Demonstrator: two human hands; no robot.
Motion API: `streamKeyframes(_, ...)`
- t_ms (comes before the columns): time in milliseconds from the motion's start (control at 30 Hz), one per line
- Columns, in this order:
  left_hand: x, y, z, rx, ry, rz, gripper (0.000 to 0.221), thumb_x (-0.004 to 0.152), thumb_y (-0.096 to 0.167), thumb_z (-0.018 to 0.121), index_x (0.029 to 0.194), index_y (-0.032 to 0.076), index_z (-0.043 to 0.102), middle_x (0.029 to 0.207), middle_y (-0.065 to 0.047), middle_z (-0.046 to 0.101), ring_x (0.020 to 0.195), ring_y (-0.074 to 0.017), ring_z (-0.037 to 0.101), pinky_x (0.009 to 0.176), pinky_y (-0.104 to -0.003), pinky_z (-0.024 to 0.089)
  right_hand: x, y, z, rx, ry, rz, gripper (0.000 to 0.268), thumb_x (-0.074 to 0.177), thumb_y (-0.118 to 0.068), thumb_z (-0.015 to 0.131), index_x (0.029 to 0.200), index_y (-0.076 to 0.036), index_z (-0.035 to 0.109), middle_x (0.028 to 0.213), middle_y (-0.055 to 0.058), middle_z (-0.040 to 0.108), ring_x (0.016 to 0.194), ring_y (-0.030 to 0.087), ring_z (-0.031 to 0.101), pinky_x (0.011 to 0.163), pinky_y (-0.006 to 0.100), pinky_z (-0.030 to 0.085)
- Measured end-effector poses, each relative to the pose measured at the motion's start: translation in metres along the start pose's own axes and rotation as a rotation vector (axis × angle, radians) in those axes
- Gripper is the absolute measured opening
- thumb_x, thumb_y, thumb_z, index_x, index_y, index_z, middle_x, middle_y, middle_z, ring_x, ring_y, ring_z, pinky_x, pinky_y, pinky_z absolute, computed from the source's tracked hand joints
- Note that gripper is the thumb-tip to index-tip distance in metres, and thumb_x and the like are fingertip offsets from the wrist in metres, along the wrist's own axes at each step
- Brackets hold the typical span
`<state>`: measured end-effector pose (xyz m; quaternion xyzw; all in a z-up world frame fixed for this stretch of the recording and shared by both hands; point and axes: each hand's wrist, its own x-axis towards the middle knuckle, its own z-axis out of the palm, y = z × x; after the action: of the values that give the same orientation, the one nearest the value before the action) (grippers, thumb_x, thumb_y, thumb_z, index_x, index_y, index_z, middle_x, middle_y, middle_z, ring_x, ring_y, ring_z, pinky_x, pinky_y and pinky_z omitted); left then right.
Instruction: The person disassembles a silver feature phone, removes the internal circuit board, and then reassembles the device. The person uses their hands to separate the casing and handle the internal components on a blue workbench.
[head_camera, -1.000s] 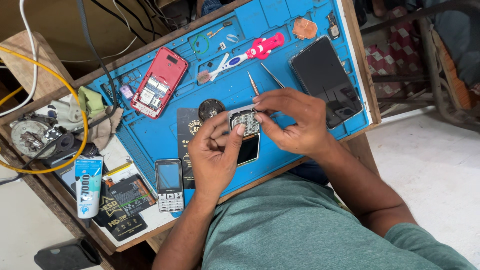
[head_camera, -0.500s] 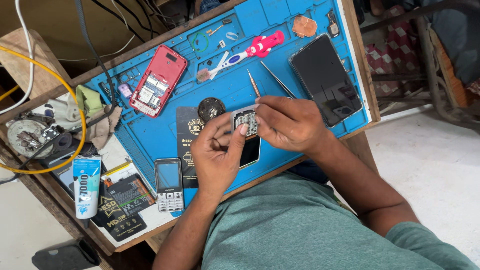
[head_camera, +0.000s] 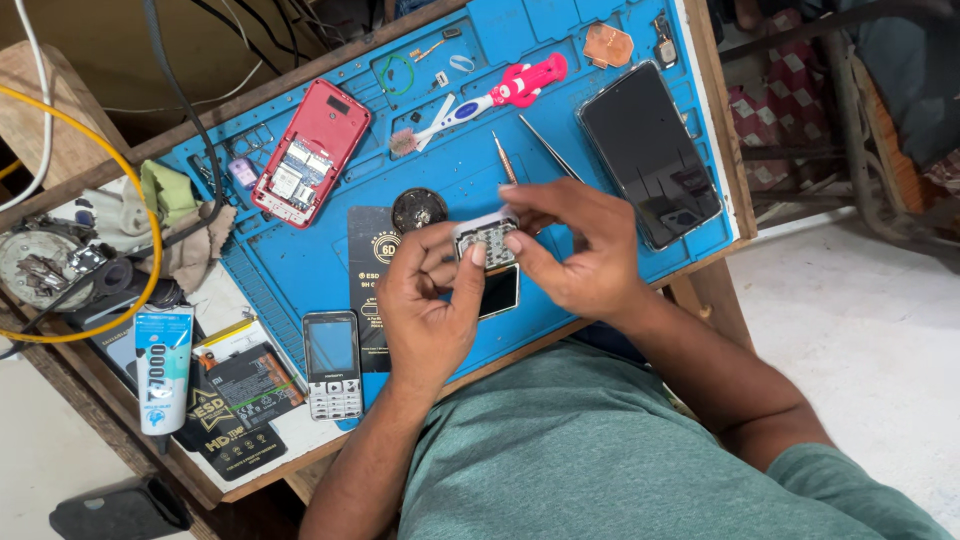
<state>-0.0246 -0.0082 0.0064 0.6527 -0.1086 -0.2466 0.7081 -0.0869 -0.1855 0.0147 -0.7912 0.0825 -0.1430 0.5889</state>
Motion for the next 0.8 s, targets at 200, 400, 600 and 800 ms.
streamKeyframes(200, -0.003, 0.005, -0.001, 0.116, -0.072, 0.076, 0.018, 0.105, 0.004, 0.065, 0.119, -0.004, 0.058, 0.109, -0.016, 0.076, 0.104, -0.0191, 0.077, 0.085, -0.027, 0.063, -0.005, 0.009, -0.004, 0.314, -0.068, 0.115, 0.02, 0.096, 0.002, 0.075, 0.116, 0.001, 0.072, 0.106, 0.012, 0.07, 0.094, 0.014, 0.07, 0.083, 0.025, 0.061)
streamKeyframes(400, -0.006, 0.003, -0.007, 0.084, -0.083, 0.063, 0.019, 0.105, 0.005, 0.065, 0.12, -0.003, 0.057, 0.109, -0.014, 0.075, 0.105, -0.018, 0.077, 0.088, -0.027, 0.063, -0.002, 0.005, -0.006, 0.192, -0.099, 0.032, 0.022, 0.094, 0.003, 0.076, 0.115, 0.002, 0.072, 0.104, 0.014, 0.071, 0.091, 0.014, 0.071, 0.08, 0.026, 0.062)
streamKeyframes(600, -0.009, 0.003, -0.004, 0.077, -0.035, 0.042, 0.023, 0.103, 0.004, 0.068, 0.123, -0.004, 0.06, 0.109, -0.016, 0.076, 0.099, -0.0179, 0.078, 0.08, -0.025, 0.065, 0.006, -0.001, -0.013, -0.207, -0.07, -0.192, 0.021, 0.092, 0.002, 0.074, 0.112, -0.004, 0.075, 0.101, 0.011, 0.075, 0.086, 0.015, 0.076, 0.071, 0.026, 0.06)
streamKeyframes(800, -0.01, 0.006, -0.002, 0.035, -0.043, -0.002, 0.026, 0.102, 0.005, 0.068, 0.124, -0.005, 0.06, 0.111, -0.018, 0.076, 0.093, -0.0164, 0.078, 0.068, -0.022, 0.061, 0.013, -0.004, -0.023, -0.356, -0.169, -0.283, 0.025, 0.089, -0.001, 0.079, 0.113, -0.005, 0.075, 0.1, 0.009, 0.074, 0.083, 0.018, 0.074, 0.069, 0.029, 0.061)
